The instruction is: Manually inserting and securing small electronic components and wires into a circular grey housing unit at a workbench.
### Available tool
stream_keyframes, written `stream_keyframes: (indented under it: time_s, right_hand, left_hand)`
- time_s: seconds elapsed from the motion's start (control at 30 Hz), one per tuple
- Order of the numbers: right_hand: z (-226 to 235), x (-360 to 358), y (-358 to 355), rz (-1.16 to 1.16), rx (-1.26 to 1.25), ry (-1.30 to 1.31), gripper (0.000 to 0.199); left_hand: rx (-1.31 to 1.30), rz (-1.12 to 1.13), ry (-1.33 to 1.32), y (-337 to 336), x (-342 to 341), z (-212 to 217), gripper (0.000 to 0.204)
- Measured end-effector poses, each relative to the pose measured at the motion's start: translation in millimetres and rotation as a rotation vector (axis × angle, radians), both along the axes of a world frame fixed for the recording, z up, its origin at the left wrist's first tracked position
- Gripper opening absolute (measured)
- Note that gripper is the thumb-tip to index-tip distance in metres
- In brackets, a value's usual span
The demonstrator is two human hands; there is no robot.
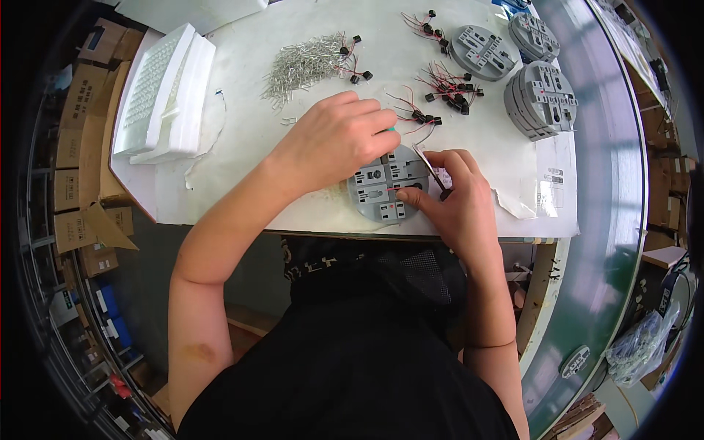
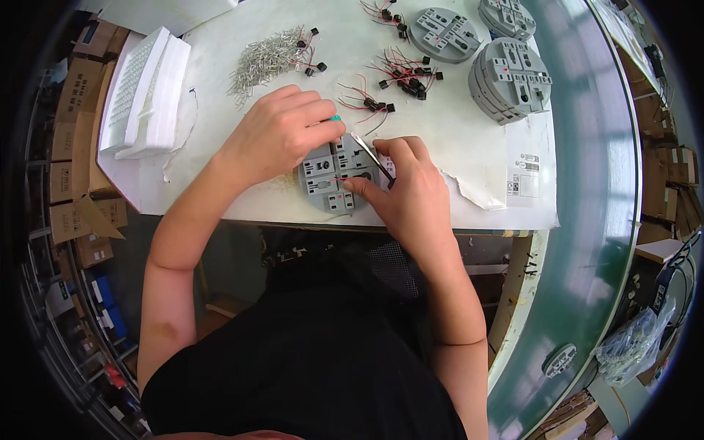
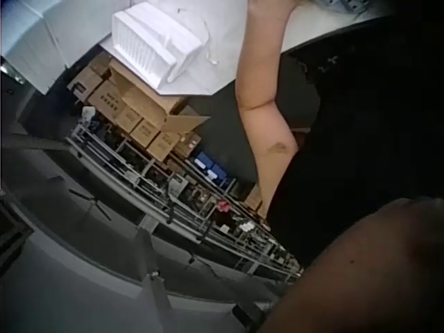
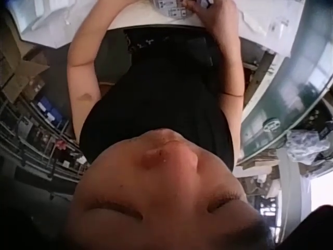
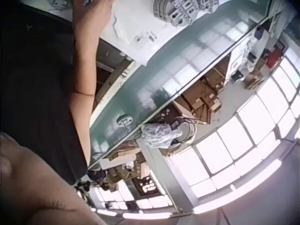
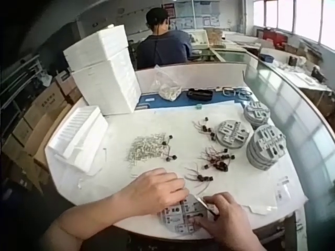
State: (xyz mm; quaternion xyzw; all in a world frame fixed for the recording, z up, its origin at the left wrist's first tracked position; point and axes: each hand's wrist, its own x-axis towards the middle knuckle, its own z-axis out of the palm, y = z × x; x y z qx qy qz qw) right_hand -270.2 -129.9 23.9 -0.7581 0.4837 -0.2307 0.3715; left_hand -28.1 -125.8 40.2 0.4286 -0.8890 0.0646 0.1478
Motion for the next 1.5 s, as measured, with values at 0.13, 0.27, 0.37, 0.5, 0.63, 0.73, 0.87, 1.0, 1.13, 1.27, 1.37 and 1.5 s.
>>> stream_keyframes:
  time_s: [0.13,0.27,0.37,0.5,0.63,0.73,0.87,1.0,1.13,1.27,1.37,1.5]
  right_hand:
    - [-5.7,-2.2,-0.5,0.016,-0.018,-0.007,0.058]
    - [-7.8,-3.0,-1.5,0.031,-0.042,-0.016,0.058]
    - [-7.7,-3.0,-1.2,0.033,-0.047,-0.012,0.058]
    - [-3.8,-2.4,-1.6,0.026,-0.038,0.006,0.058]
    - [-2.2,-0.2,-1.3,0.013,-0.011,0.019,0.059]
    - [-1.0,-0.8,-1.8,0.017,-0.012,0.016,0.059]
    - [-3.2,-2.0,0.1,0.043,-0.067,0.024,0.060]
    - [-2.4,-0.7,3.2,0.036,-0.057,0.053,0.060]
    - [-2.1,2.0,4.8,0.012,-0.029,0.043,0.056]
    - [-3.3,0.4,5.8,0.009,-0.056,0.058,0.053]
    - [-6.2,-4.0,-6.8,0.037,-0.038,-0.127,0.038]
    - [30.2,16.6,-35.4,0.131,0.046,-0.010,0.026]
  left_hand:
    - [-0.060,-0.091,-0.023,-1.4,5.9,-4.6,0.019]
    - [-0.111,-0.152,-0.030,-2.6,10.0,-11.2,0.022]
    - [-0.156,-0.163,-0.035,-1.4,8.4,-13.8,0.025]
    - [-0.188,-0.169,-0.057,-0.7,8.2,-15.3,0.027]
    - [-0.085,-0.106,0.006,-0.4,9.9,-14.0,0.024]
    - [0.122,0.033,0.229,6.1,6.3,-16.0,0.018]
    - [0.485,0.304,0.662,19.2,-3.6,-19.1,0.010]
    - [0.629,0.447,0.803,20.0,-9.5,-20.8,0.012]
    - [0.747,0.477,0.916,15.9,-1.2,-28.3,0.013]
    - [0.746,0.383,0.999,18.9,4.9,-33.2,0.013]
    - [0.645,0.352,0.908,23.4,6.4,-33.7,0.013]
    - [0.434,0.334,0.895,33.4,-3.5,-43.7,0.015]
